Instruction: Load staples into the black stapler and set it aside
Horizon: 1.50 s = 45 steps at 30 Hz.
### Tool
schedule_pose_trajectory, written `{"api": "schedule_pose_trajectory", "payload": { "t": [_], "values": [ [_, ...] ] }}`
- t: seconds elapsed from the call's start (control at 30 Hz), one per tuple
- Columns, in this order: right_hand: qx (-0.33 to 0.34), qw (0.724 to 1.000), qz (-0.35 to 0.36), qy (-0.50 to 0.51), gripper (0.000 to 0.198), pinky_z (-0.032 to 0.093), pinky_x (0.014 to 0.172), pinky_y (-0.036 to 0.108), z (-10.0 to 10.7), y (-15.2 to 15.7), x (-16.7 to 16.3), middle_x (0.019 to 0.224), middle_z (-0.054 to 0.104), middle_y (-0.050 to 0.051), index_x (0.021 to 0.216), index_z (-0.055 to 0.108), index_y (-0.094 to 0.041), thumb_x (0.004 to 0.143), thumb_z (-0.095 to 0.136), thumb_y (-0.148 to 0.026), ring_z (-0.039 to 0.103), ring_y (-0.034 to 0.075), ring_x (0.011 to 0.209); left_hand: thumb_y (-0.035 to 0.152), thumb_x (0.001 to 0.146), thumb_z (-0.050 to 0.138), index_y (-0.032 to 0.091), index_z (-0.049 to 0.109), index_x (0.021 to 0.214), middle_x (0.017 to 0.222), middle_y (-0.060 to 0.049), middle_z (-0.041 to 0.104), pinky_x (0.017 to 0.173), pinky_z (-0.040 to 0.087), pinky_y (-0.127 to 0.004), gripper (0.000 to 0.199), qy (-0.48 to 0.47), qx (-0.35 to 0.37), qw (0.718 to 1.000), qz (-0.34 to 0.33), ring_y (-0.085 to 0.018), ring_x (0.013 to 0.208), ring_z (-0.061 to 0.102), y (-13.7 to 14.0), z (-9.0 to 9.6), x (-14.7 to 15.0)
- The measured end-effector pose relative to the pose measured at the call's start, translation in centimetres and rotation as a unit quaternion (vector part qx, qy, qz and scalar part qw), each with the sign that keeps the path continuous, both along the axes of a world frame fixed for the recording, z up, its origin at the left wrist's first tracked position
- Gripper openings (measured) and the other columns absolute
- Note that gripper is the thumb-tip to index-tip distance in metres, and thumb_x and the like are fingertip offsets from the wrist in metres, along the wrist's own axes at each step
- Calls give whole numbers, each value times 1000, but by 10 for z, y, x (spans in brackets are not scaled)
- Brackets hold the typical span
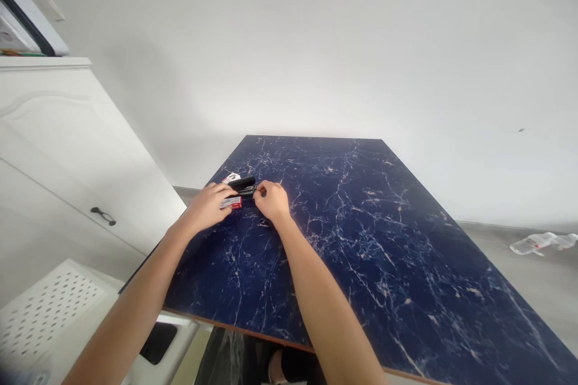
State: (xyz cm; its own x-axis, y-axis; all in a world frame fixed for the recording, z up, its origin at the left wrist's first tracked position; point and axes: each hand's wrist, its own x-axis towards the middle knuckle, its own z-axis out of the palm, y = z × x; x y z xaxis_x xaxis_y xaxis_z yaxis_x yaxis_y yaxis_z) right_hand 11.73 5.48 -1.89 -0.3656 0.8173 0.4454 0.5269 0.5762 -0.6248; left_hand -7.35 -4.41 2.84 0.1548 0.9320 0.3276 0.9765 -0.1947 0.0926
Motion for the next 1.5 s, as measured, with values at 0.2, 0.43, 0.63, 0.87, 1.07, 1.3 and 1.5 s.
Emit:
{"api": "schedule_pose_trajectory", "payload": {
  "t": [0.2, 0.43, 0.63, 0.87, 1.07, 1.3, 1.5],
  "values": [
    [-2, 995, 58, -77, 14, 46, 74, 27, 14, -4, 93, 81, 73, 0, 87, 72, -24, 85, 58, -21, 65, 17, 75, 25, 96, 51, 25, 69, 122, 120, -8, 69, 101, 46, -45, 32, -59, -7, 980, -191, -27, 110, 62, -3, 11, 97],
    [-128, 953, 121, -247, 8, 45, 66, 30, 36, -14, 200, 79, 73, 1, 81, 70, -30, 84, 63, -33, 66, 19, 70, 40, 100, 52, 26, 63, 132, 133, -9, 64, 105, 42, -46, 37, -35, -68, 958, -276, -29, 125, 55, 15, -28, 170],
    [-131, 942, 139, -276, 79, 52, 90, 42, 37, -35, 204, 142, 58, 10, 146, 52, -39, 72, 76, -53, 55, 35, 128, 58, 102, 42, 32, 36, 157, 164, -6, 35, 120, 26, -54, 61, -77, -137, 946, -283, -33, 152, 26, 5, -43, 158],
    [-168, 925, 160, -302, 125, 21, 122, 60, 16, -45, 192, 171, 7, 4, 163, 1, -37, 68, 72, -74, 3, 40, 156, 68, 99, 39, 24, 16, 164, 169, -13, 13, 122, 21, -60, 81, -64, -178, 949, -252, -38, 156, 11, 10, -42, 150],
    [-123, 943, 133, -279, 115, 15, 123, 62, 8, -41, 182, 171, 7, 7, 164, -2, -29, 80, 56, -80, 8, 39, 156, 59, 104, 34, 24, 23, 162, 170, -9, 12, 123, 23, -56, 69, -65, -161, 958, -231, -36, 156, 11, 15, -45, 145],
    [-84, 943, 107, -303, 101, 21, 120, 64, 1, -38, 177, 168, 21, 11, 164, 17, -26, 85, 44, -83, 16, 41, 154, 46, 107, 33, 22, 48, 150, 162, -10, 37, 119, 31, -52, 51, -49, -119, 963, -239, -31, 150, 30, 18, -42, 152],
    [-57, 945, 114, -300, 79, 24, 119, 63, 4, -32, 181, 165, 32, 11, 155, 43, -26, 94, 37, -75, 26, 41, 150, 43, 104, 43, 26, 69, 126, 134, -5, 67, 116, 30, -57, 38, -112, 110, 988, -14, -32, 137, 45, 53, -20, 75]
  ]
}}
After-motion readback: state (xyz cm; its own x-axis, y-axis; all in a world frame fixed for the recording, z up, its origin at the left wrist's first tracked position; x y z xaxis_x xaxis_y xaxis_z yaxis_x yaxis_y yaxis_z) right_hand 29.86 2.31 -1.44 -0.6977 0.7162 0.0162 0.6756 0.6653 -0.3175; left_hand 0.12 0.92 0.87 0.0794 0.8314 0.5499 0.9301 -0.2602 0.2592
